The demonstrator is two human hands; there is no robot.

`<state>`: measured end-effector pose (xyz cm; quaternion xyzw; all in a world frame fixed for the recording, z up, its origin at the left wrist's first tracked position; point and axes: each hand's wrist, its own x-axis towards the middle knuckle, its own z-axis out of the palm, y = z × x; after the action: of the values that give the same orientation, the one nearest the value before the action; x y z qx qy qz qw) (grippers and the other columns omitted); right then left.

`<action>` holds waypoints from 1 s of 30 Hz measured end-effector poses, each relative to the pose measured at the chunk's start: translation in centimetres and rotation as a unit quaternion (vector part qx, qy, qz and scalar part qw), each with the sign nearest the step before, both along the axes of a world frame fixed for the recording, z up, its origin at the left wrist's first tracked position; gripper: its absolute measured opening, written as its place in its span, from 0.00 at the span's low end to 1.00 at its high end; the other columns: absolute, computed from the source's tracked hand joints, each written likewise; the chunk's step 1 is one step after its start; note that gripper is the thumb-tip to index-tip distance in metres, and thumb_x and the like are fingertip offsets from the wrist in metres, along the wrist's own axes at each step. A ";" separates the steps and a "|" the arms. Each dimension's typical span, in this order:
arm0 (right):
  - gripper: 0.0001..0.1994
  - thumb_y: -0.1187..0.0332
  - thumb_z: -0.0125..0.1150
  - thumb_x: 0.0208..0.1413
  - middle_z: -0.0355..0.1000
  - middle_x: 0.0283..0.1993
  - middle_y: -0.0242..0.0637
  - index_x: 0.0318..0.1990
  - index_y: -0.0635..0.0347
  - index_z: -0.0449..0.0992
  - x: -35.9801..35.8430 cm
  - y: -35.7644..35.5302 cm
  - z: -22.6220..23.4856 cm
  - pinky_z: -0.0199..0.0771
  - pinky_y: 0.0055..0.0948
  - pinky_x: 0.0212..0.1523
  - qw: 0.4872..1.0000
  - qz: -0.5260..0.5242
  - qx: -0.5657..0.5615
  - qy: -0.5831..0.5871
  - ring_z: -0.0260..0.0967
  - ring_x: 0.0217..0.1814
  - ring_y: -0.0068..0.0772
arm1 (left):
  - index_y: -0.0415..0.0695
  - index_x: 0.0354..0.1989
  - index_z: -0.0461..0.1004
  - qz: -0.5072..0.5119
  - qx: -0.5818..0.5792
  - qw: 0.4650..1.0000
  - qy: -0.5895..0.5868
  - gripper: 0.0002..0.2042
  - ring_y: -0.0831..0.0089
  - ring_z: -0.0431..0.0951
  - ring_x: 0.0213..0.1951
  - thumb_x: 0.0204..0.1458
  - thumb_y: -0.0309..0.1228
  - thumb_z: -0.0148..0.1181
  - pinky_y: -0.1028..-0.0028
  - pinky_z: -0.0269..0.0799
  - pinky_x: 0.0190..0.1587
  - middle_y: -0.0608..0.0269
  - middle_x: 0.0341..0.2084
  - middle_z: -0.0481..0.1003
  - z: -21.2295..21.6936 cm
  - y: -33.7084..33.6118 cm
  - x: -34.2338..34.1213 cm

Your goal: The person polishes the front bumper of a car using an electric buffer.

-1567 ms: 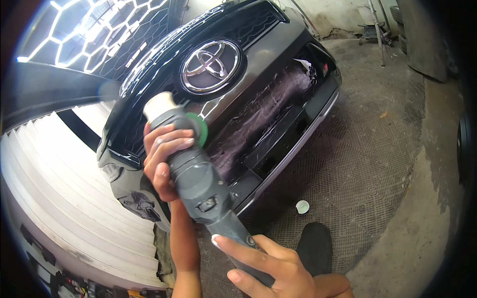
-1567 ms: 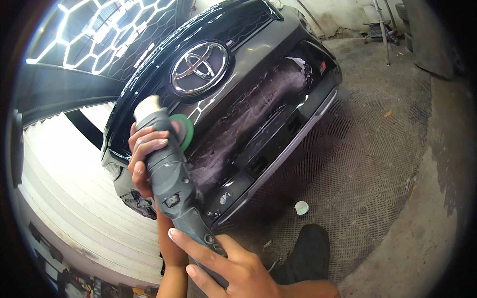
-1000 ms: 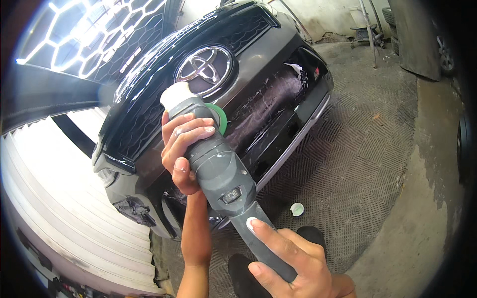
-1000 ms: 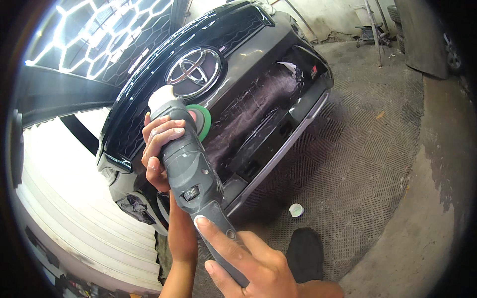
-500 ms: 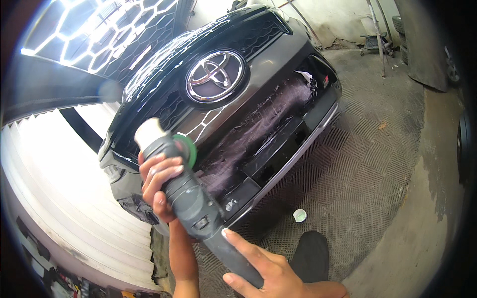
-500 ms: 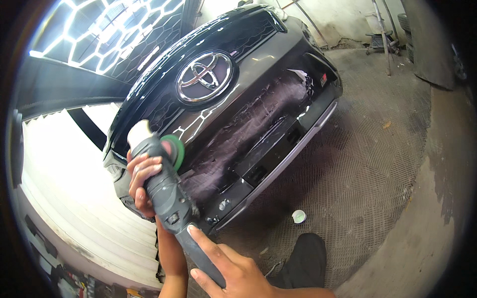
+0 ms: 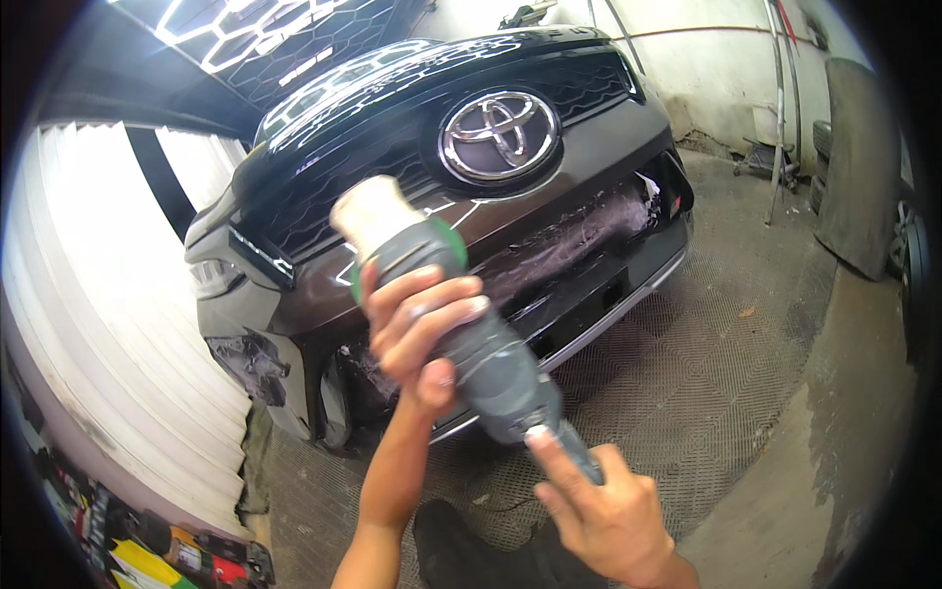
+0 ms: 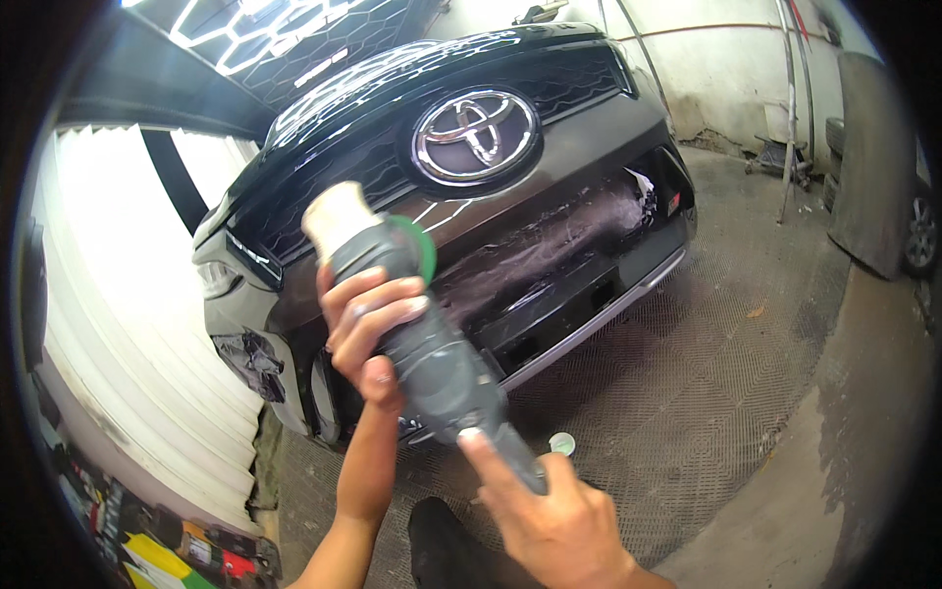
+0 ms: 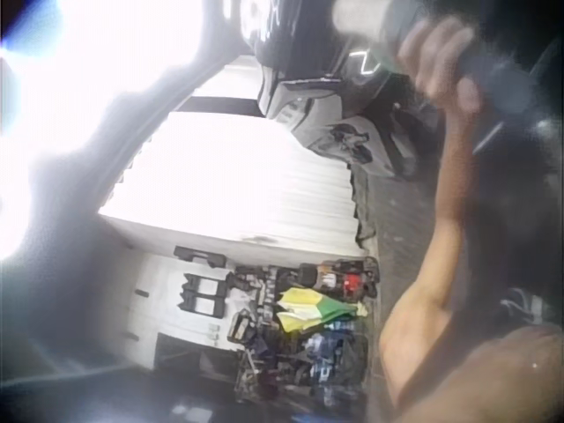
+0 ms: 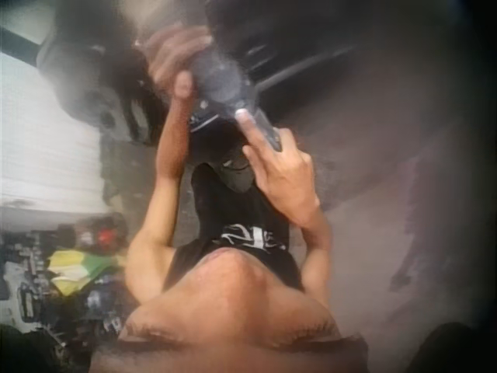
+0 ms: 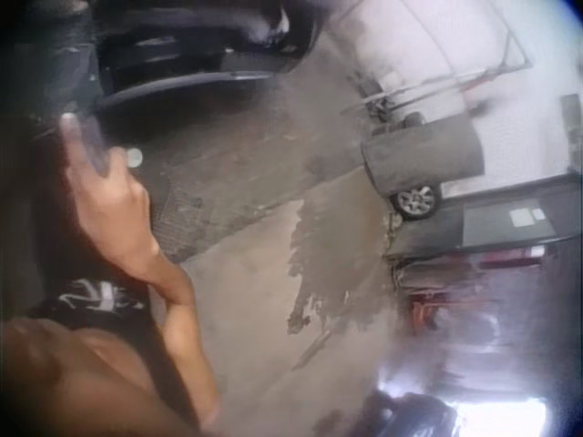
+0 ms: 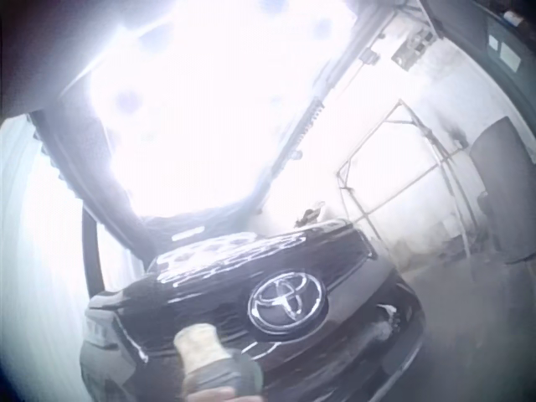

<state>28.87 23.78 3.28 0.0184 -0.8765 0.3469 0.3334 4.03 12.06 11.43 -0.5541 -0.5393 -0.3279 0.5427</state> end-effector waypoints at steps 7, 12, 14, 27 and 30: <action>0.37 0.67 0.70 0.63 0.71 0.37 0.50 0.79 0.50 0.63 0.5 0.0 -3.4 0.74 0.44 0.30 0.992 -0.119 0.030 0.019 0.71 0.27 0.50 | 0.45 0.37 0.88 -0.133 -0.048 0.990 0.022 0.26 0.61 0.82 0.51 0.50 0.51 0.47 0.49 0.48 0.78 0.63 0.38 0.87 -0.8 5.3 -1.3; 0.37 0.71 0.67 0.64 0.74 0.38 0.52 0.79 0.56 0.60 -0.8 -1.9 -3.3 0.75 0.43 0.36 0.993 -0.112 0.006 0.042 0.74 0.32 0.52 | 0.45 0.34 0.87 -0.169 -0.061 0.983 0.030 0.23 0.61 0.83 0.51 0.43 0.48 0.52 0.49 0.52 0.76 0.63 0.36 0.87 -1.1 4.8 -2.1; 0.37 0.70 0.68 0.63 0.73 0.38 0.52 0.79 0.58 0.60 -0.6 -3.0 -3.2 0.75 0.43 0.36 0.995 -0.095 0.027 0.029 0.74 0.31 0.52 | 0.45 0.36 0.88 -0.147 -0.049 0.988 0.012 0.24 0.61 0.83 0.51 0.45 0.48 0.50 0.49 0.51 0.77 0.63 0.37 0.87 -1.7 2.4 -1.7; 0.33 0.64 0.70 0.62 0.65 0.32 0.42 0.74 0.25 0.71 -3.0 -10.3 -0.5 0.78 0.42 0.22 0.994 0.062 0.089 0.008 0.72 0.22 0.45 | 0.48 0.33 0.87 0.107 0.067 0.992 0.001 0.33 0.64 0.76 0.54 0.67 0.55 0.34 0.49 0.47 0.79 0.65 0.34 0.88 -2.6 -14.7 1.0; 0.33 0.64 0.70 0.62 0.65 0.32 0.42 0.75 0.25 0.70 -2.4 -9.6 -0.3 0.79 0.43 0.23 0.996 0.043 0.083 -0.008 0.73 0.24 0.46 | 0.48 0.33 0.88 0.097 0.057 0.994 -0.001 0.33 0.64 0.77 0.53 0.66 0.55 0.35 0.49 0.47 0.78 0.65 0.33 0.88 -2.1 -13.4 1.1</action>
<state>26.48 14.13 2.96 0.0811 -0.9032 0.2872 0.3086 5.13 -1.36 9.28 -0.4667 -0.5718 -0.3045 0.6021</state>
